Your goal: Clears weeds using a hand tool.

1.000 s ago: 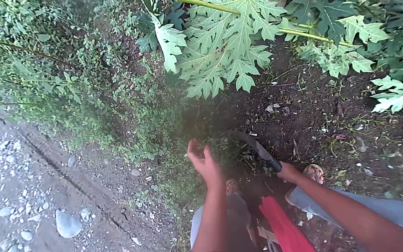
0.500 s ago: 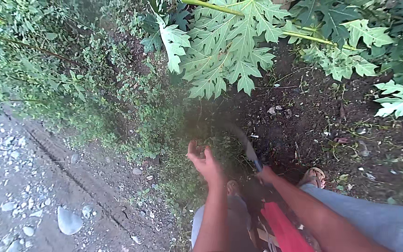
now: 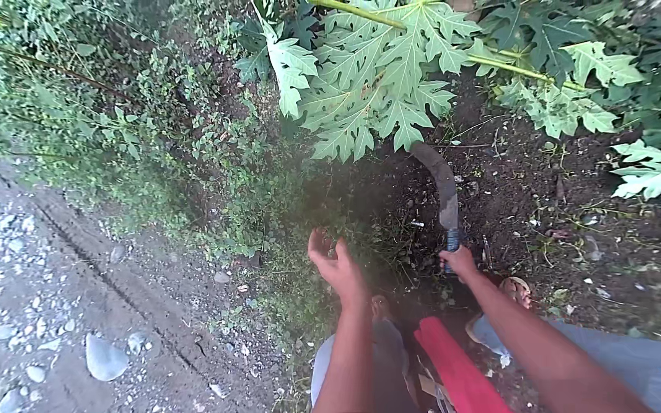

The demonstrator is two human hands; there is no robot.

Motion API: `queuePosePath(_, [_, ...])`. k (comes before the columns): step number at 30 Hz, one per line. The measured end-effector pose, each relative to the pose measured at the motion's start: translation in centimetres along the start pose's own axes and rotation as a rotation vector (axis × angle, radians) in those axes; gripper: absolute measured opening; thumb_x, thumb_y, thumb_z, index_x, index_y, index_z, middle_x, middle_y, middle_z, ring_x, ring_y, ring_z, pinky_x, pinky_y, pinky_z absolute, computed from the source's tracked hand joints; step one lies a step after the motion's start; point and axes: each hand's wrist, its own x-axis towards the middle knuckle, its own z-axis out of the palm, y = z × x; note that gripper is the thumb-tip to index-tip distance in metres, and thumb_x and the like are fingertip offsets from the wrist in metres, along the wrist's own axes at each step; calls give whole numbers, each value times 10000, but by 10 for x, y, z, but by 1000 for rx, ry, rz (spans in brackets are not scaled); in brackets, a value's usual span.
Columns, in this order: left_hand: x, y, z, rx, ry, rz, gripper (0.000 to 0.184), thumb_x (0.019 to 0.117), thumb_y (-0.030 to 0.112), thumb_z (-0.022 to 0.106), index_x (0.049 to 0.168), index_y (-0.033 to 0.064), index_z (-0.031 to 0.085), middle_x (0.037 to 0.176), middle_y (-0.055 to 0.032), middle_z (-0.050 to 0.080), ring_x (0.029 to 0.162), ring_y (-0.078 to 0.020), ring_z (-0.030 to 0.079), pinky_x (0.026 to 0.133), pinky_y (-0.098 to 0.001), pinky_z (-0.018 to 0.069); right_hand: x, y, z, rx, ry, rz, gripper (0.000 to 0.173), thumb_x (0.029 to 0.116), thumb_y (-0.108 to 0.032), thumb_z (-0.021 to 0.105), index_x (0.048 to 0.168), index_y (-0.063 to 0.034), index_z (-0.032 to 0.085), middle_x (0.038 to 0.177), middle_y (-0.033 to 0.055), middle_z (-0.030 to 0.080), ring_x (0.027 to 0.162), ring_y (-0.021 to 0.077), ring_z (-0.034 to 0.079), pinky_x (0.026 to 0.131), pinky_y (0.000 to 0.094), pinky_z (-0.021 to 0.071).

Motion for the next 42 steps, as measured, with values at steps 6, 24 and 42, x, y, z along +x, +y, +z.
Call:
queuePosePath(6, [-1, 2, 2, -2, -12, -5, 594, 996, 72, 514, 1535, -48, 294, 1582, -256, 361, 1391, -266, 456, 1107, -379, 416, -12, 73, -27, -740, -235, -3, 560, 897, -153, 762, 1397, 1, 563, 1208, 289, 674, 1074, 445, 688, 936, 637, 534])
queuePosePath(24, [-2, 1, 2, -3, -20, -20, 582, 1003, 77, 507, 1537, -32, 303, 1583, -243, 364, 1381, -266, 457, 1102, -388, 416, -3, 48, -48, -867, -221, -49, 616, 890, -167, 765, 1438, -9, 533, 1246, 299, 660, 1123, 473, 669, 941, 661, 526])
queuePosePath(42, [-1, 2, 0, 16, -1, 2, 587, 993, 91, 491, 1534, -40, 305, 1567, -250, 381, 1374, -278, 468, 1098, -411, 421, 4, 21, -86, -972, -199, -111, 609, 904, -184, 755, 1447, -18, 533, 1252, 315, 654, 1164, 504, 641, 954, 694, 497])
